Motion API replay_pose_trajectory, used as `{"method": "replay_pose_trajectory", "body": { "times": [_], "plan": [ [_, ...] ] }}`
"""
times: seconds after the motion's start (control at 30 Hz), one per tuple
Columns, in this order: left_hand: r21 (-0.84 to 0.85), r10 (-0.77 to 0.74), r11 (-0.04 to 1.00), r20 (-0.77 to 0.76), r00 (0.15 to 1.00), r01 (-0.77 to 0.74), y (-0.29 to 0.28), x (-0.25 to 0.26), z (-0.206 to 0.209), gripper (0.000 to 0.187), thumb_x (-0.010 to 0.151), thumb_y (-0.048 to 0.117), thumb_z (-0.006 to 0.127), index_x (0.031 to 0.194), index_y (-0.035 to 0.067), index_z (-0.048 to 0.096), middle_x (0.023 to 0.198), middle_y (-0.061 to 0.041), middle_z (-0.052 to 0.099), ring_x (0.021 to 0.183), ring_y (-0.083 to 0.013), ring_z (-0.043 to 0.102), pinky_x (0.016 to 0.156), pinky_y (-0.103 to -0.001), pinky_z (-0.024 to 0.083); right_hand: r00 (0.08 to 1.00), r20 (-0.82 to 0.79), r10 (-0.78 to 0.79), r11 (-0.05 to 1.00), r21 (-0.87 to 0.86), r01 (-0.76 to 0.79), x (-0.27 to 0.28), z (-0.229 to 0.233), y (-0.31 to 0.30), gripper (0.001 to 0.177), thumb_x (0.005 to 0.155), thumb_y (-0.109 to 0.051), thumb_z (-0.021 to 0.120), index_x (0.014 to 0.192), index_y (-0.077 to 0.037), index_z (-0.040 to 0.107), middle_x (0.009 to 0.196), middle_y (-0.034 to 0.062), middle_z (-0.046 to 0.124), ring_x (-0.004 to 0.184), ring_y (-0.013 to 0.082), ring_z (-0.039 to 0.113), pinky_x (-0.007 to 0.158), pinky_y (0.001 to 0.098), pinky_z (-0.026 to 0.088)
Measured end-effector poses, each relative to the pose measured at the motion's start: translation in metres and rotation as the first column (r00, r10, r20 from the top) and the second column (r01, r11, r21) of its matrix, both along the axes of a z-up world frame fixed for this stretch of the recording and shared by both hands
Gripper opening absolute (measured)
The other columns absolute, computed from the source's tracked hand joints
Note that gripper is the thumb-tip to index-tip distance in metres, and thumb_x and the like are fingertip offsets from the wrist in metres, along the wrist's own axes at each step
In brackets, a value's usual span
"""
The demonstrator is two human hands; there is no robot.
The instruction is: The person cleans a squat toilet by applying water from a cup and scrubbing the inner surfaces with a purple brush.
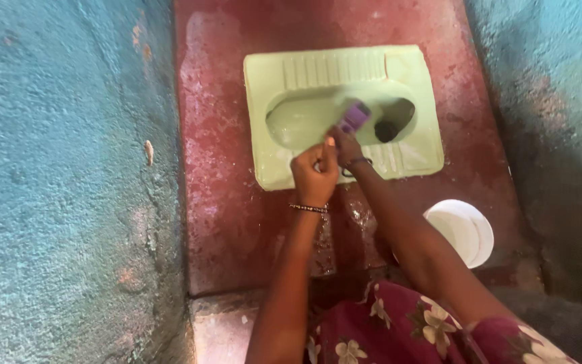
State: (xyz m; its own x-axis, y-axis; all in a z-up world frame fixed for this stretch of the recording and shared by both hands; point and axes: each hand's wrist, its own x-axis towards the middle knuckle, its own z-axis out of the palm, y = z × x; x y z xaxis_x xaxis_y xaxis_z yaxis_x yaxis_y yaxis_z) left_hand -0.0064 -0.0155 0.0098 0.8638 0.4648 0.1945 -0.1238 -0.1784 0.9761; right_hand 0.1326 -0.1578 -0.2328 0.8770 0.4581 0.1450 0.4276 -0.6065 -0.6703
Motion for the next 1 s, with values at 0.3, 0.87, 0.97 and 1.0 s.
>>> {"method": "replay_pose_trajectory", "body": {
  "times": [0.3, 0.87, 0.97, 1.0],
  "plan": [
    [0.045, -0.027, 0.999, 0.04, 0.999, 0.025, -0.003, 0.009, -0.035, 0.042, 0.102, 0.021, 0.062, 0.065, 0.001, 0.057, 0.053, -0.003, 0.046, 0.049, -0.0085, 0.042, 0.049, -0.031, 0.033, 0.972, -0.184, -0.149, 0.978, -0.171, 0.117, -0.01, -0.016, -0.026, 0.034, 0.089, -0.036, 0.07, 0.116, -0.02, 0.057, 0.103, 0.0121, 0.074, 0.098, 0.0383, 0.069, 0.088, 0.0498, 0.051],
    [0.085, -0.279, 0.955, -0.064, 0.958, 0.284, -0.022, 0.016, -0.02, 0.047, 0.1, 0.022, 0.068, 0.062, 0.0, 0.049, 0.053, -0.004, 0.034, 0.05, -0.0103, 0.031, 0.049, -0.033, 0.028, 0.946, -0.169, -0.277, 0.949, -0.201, 0.242, 0.007, -0.008, -0.046, 0.034, 0.088, -0.027, 0.067, 0.12, -0.022, 0.056, 0.102, 0.0153, 0.074, 0.096, 0.0427, 0.069, 0.082, 0.0544, 0.051],
    [-0.008, -0.266, 0.964, -0.053, 0.962, 0.266, -0.036, 0.017, -0.032, 0.045, 0.101, 0.022, 0.066, 0.065, 0.001, 0.052, 0.054, -0.004, 0.034, 0.053, -0.0098, 0.033, 0.049, -0.033, 0.029, 0.975, -0.1, -0.196, 0.951, -0.264, 0.164, 0.001, 0.005, -0.071, 0.042, 0.079, -0.025, 0.073, 0.117, -0.02, 0.056, 0.104, 0.0187, 0.071, 0.095, 0.047, 0.064, 0.08, 0.0551, 0.051],
    [-0.002, -0.275, 0.961, -0.06, 0.96, 0.276, -0.04, 0.017, -0.033, 0.044, 0.101, 0.023, 0.066, 0.065, 0.001, 0.052, 0.054, -0.004, 0.033, 0.052, -0.0103, 0.033, 0.049, -0.033, 0.028, 0.966, -0.143, -0.216, 0.937, -0.308, 0.164, 0.001, 0.006, -0.074, 0.043, 0.08, -0.026, 0.074, 0.118, -0.021, 0.055, 0.105, 0.0179, 0.071, 0.097, 0.0459, 0.065, 0.082, 0.0551, 0.051]
  ]
}}
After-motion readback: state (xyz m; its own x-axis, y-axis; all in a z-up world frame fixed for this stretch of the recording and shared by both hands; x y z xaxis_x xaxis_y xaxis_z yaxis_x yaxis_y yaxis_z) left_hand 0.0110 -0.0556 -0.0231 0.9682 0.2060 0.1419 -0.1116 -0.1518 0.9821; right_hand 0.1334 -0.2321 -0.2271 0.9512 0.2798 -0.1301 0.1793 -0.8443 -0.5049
